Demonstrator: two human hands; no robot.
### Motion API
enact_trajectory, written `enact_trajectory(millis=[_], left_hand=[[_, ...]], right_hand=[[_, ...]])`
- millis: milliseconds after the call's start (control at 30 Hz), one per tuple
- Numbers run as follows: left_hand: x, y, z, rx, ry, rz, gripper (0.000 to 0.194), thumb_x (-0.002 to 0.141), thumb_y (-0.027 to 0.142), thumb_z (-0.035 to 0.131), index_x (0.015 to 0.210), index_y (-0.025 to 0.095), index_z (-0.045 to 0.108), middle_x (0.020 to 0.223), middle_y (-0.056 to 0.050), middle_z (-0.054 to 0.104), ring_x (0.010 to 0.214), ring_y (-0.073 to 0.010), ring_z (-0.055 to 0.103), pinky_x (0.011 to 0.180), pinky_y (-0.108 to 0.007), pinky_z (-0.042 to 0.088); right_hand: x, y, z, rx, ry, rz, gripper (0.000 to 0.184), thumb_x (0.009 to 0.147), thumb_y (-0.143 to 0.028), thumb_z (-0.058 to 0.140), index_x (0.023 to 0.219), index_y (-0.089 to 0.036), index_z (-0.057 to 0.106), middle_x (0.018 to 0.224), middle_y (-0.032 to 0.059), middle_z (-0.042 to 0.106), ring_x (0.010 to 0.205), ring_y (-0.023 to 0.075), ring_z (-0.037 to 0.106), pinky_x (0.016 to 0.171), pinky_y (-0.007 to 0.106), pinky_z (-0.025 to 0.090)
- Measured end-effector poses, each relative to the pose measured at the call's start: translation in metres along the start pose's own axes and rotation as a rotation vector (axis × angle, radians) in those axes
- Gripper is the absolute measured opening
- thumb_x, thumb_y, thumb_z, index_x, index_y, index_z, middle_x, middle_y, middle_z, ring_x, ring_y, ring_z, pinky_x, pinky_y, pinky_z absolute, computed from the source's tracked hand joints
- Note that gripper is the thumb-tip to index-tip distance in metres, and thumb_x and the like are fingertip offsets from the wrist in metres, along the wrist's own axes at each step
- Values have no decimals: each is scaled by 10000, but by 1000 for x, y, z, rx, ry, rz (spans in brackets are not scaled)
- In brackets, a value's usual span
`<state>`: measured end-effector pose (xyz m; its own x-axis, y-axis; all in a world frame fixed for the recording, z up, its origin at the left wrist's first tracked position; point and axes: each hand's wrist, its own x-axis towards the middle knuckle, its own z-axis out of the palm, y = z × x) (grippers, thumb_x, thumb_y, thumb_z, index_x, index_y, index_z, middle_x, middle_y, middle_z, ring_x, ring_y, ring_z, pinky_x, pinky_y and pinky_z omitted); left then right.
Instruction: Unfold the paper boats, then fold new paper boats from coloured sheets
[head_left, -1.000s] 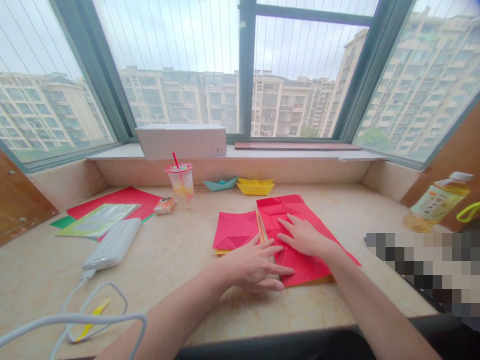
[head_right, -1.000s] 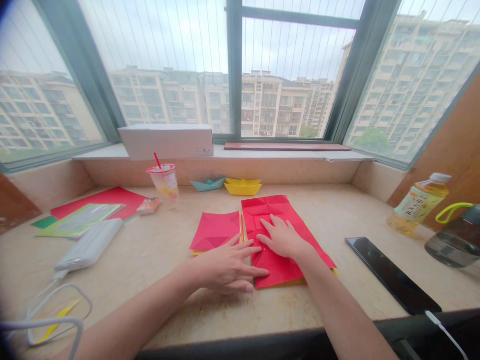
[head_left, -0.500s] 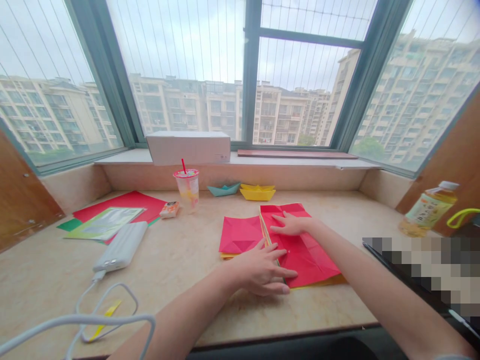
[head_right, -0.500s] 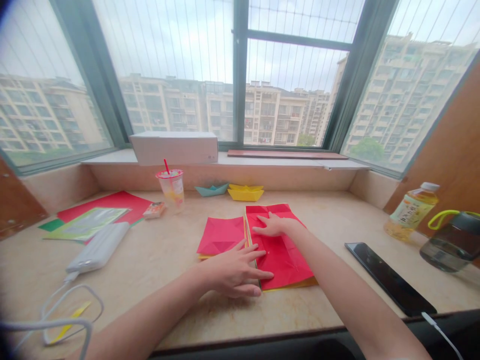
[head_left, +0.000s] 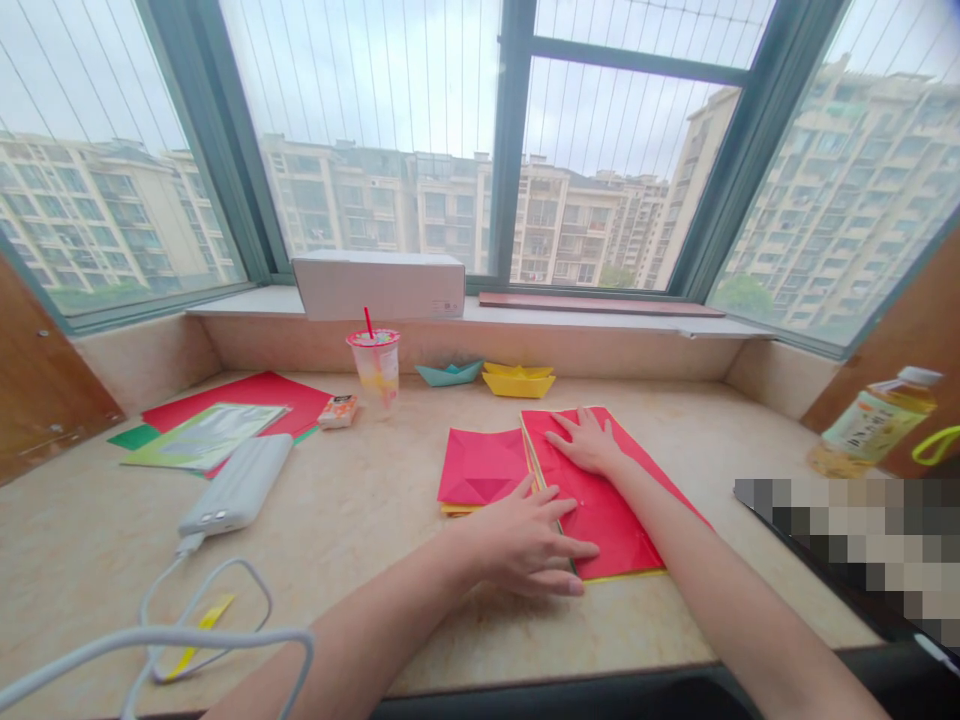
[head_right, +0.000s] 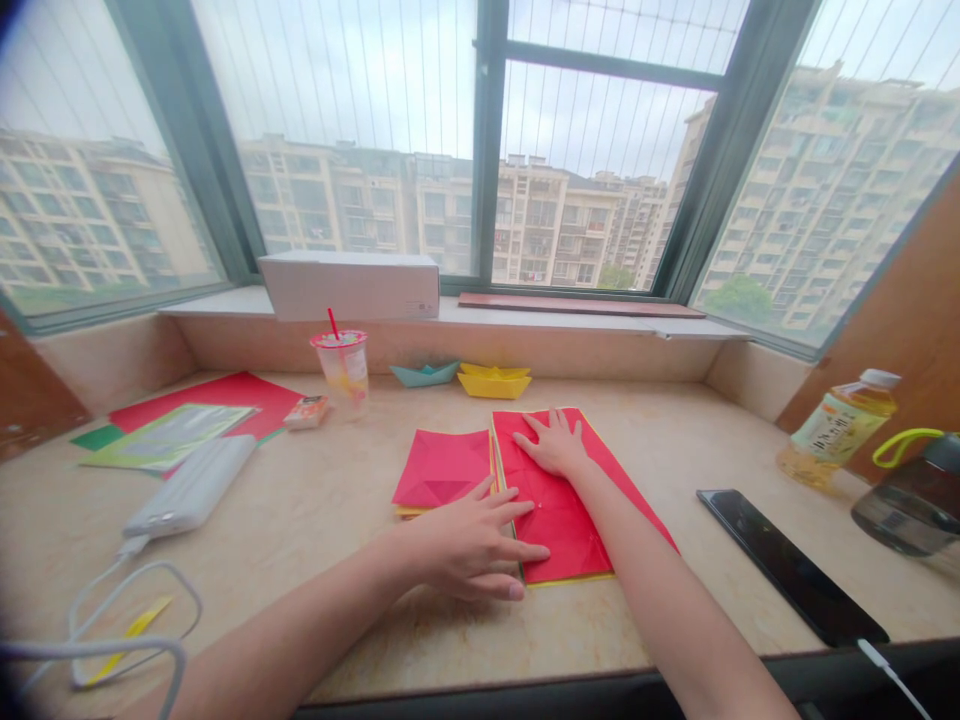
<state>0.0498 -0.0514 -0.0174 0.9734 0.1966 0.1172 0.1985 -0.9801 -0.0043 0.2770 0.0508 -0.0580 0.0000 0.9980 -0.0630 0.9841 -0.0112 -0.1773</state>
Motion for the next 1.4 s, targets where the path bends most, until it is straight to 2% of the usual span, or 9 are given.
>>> enact_trajectory(millis=[200,367,533,700,833,967,1100,1233,1400], left_hand=[[0,-1,1,-10,2,-3,503,938,594,362,1348,364,541,1388,-149,494,1230,-377,505,995,-601,370],[-1,0,0,-13,-13,-10,505,941,596,352,1351,363,534,1398,-151,492,1235,-373,503,998,-619,356],[-2,1,0,-9,-8,-11,524,941,609,331,1355,355,529,1398,-165,489,1238,-393,498,962,-632,382],[-4,0,4,7,43,-9,524,923,619,382,1358,365,523,1385,-138,505,1241,-376,492,995,-629,359],[-5,0,3,30,46,-16,526,923,628,364,1359,379,519,1376,-120,520,1227,-362,504,1008,-649,341],[-4,-1,6,72,73,-15,532,912,636,385,1353,373,524,1353,-109,542,1223,-359,503,1027,-652,318],[-2,-4,13,98,169,-11,550,912,628,404,1377,349,492,1312,-95,579,1255,-335,481,1055,-628,306],[-1,-9,13,101,296,-51,506,931,561,440,1330,263,531,1262,-112,613,1271,-317,478,1085,-596,290],[-1,-24,11,-19,441,-342,269,922,277,512,1149,194,630,1034,-99,699,1010,-243,639,935,-415,473]], right_hand=[[10,7,6,-13,-25,65,902,799,-853,220,1532,-326,233,1600,164,187,1462,411,118,1102,632,68],[10,8,13,-42,22,61,843,840,-815,176,1530,-334,234,1585,167,232,1466,385,136,1104,622,85],[29,-4,3,-102,97,36,718,933,-689,174,1521,-289,276,1579,176,256,1447,381,212,1085,636,160],[78,-32,-21,-225,233,-87,550,1010,-398,337,1519,-206,265,1581,146,273,1438,274,258,1142,486,209],[108,-47,-24,-320,292,-100,408,967,-319,526,1346,-169,503,1411,153,491,1263,285,491,1042,500,396],[115,-50,-22,-379,326,-123,340,936,-340,596,1231,-171,569,1240,89,590,1040,227,620,868,441,538],[105,-51,-30,-388,386,-201,217,949,-282,570,1099,-141,638,1136,104,654,1045,231,617,942,450,467],[72,-52,-39,-340,491,-299,172,953,-198,519,957,-134,679,1006,145,710,1010,246,622,944,400,389],[0,-43,-31,-250,655,-360,185,970,-240,490,1008,-181,661,1122,105,680,1041,233,582,898,354,411]])
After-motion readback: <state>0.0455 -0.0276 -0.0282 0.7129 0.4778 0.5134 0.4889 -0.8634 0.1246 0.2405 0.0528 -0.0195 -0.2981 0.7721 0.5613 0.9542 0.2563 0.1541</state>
